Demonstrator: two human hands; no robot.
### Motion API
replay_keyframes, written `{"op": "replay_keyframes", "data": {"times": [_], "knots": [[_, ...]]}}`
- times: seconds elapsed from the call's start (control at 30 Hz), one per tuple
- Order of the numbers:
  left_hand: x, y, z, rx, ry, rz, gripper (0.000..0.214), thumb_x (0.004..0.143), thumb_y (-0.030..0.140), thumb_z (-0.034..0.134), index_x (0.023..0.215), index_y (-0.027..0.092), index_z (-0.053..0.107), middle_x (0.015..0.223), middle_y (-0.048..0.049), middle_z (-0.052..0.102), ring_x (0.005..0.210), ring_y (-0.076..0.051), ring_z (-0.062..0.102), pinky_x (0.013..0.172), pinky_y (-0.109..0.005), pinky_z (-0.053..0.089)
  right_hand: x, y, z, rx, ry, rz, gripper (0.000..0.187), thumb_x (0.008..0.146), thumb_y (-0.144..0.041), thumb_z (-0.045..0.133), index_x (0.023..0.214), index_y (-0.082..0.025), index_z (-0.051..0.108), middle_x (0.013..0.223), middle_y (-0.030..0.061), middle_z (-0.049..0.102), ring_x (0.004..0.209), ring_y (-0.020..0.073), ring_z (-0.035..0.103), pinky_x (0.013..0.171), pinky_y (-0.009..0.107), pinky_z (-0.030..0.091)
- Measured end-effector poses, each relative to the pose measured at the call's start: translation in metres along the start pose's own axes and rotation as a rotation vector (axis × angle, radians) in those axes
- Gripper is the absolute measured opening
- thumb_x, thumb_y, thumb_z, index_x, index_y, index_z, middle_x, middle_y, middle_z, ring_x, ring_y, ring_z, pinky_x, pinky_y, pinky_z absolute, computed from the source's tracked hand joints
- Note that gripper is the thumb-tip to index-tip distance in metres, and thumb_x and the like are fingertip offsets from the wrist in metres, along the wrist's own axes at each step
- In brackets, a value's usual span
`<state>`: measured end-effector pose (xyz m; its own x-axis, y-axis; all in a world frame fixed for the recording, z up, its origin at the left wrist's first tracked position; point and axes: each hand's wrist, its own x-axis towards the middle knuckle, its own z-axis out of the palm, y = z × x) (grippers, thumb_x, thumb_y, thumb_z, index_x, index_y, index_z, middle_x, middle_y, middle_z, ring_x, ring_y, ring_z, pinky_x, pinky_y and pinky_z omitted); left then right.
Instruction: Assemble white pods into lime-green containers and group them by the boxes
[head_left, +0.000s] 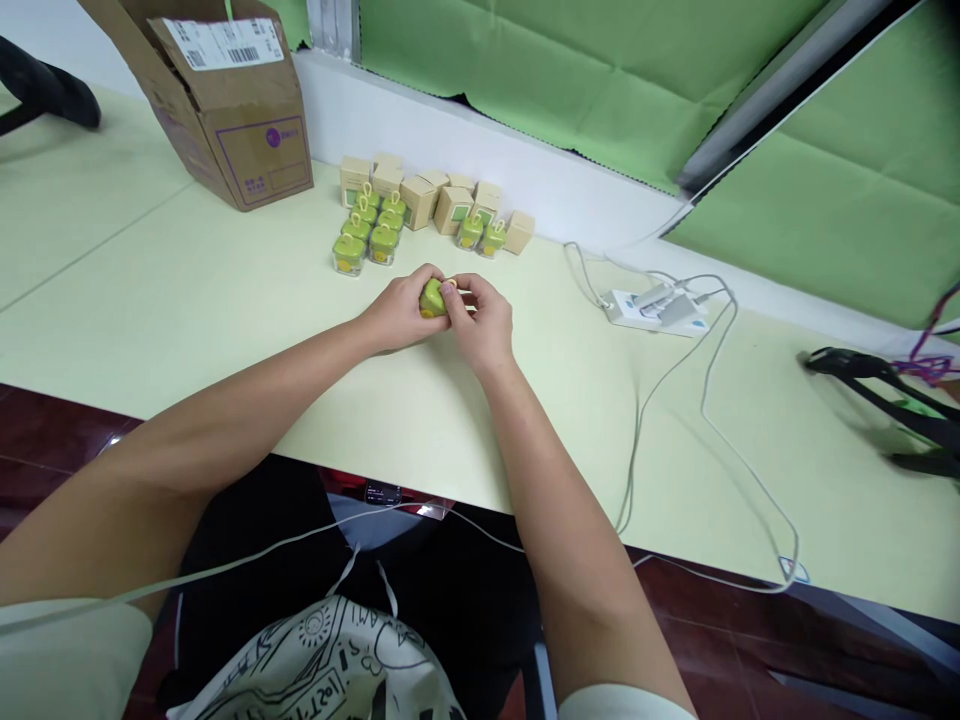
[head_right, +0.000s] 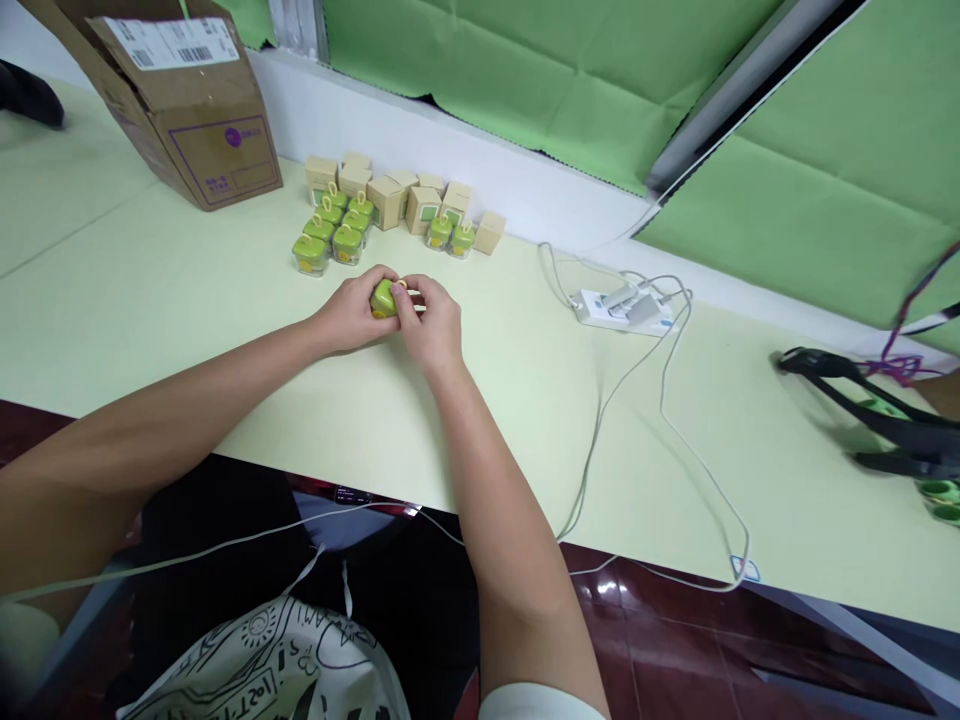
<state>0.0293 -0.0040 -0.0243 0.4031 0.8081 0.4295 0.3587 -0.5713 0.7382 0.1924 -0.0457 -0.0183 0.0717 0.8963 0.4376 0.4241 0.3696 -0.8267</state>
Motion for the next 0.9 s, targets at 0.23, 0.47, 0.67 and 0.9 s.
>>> {"op": "replay_keyframes", "data": {"times": [0.23, 0.47, 0.67, 0.9], "knots": [[-0.001, -0.001, 0.0, -0.009, -0.003, 0.146, 0.038, 0.089, 0.034, 0.068, 0.125, 0.024, 0.057, 0.113, -0.0041, 0.074, 0.094, -0.02, 0.069, 0.084, -0.034, 0.054, 0.003, 0.003, 0.0, 0.223, -0.072, 0.141, 0.056, 0.083, -0.078, 0.077, 0.104, -0.027, 0.067, 0.111, 0.0044, 0.076, 0.095, 0.0211, 0.076, 0.087, 0.039, 0.065], [0.0, -0.004, 0.006, 0.053, -0.008, 0.17, 0.043, 0.092, 0.024, 0.059, 0.135, 0.02, 0.057, 0.132, -0.0113, 0.068, 0.124, -0.027, 0.066, 0.11, -0.044, 0.054, 0.0, -0.001, 0.003, 0.485, -0.103, 0.406, 0.057, 0.074, -0.067, 0.091, 0.108, -0.03, 0.065, 0.108, 0.0009, 0.073, 0.089, 0.0169, 0.073, 0.078, 0.033, 0.065], [-0.001, -0.006, 0.003, 0.154, -0.054, 0.149, 0.047, 0.094, 0.033, 0.065, 0.14, 0.021, 0.06, 0.141, -0.0137, 0.064, 0.132, -0.031, 0.065, 0.114, -0.048, 0.054, 0.004, 0.014, 0.007, 0.431, -0.02, 0.436, 0.049, 0.08, -0.063, 0.087, 0.106, -0.029, 0.064, 0.099, 0.0, 0.07, 0.081, 0.0157, 0.072, 0.073, 0.032, 0.065], [0.021, -0.021, -0.035, 0.13, 0.368, 0.341, 0.021, 0.097, 0.037, 0.062, 0.113, 0.024, 0.066, 0.113, -0.0092, 0.073, 0.108, -0.025, 0.067, 0.098, -0.045, 0.055, 0.005, 0.029, 0.01, 0.121, 0.093, 0.256, 0.046, 0.088, -0.068, 0.075, 0.109, -0.028, 0.069, 0.111, 0.0037, 0.068, 0.08, 0.0157, 0.068, 0.077, 0.037, 0.068]]}}
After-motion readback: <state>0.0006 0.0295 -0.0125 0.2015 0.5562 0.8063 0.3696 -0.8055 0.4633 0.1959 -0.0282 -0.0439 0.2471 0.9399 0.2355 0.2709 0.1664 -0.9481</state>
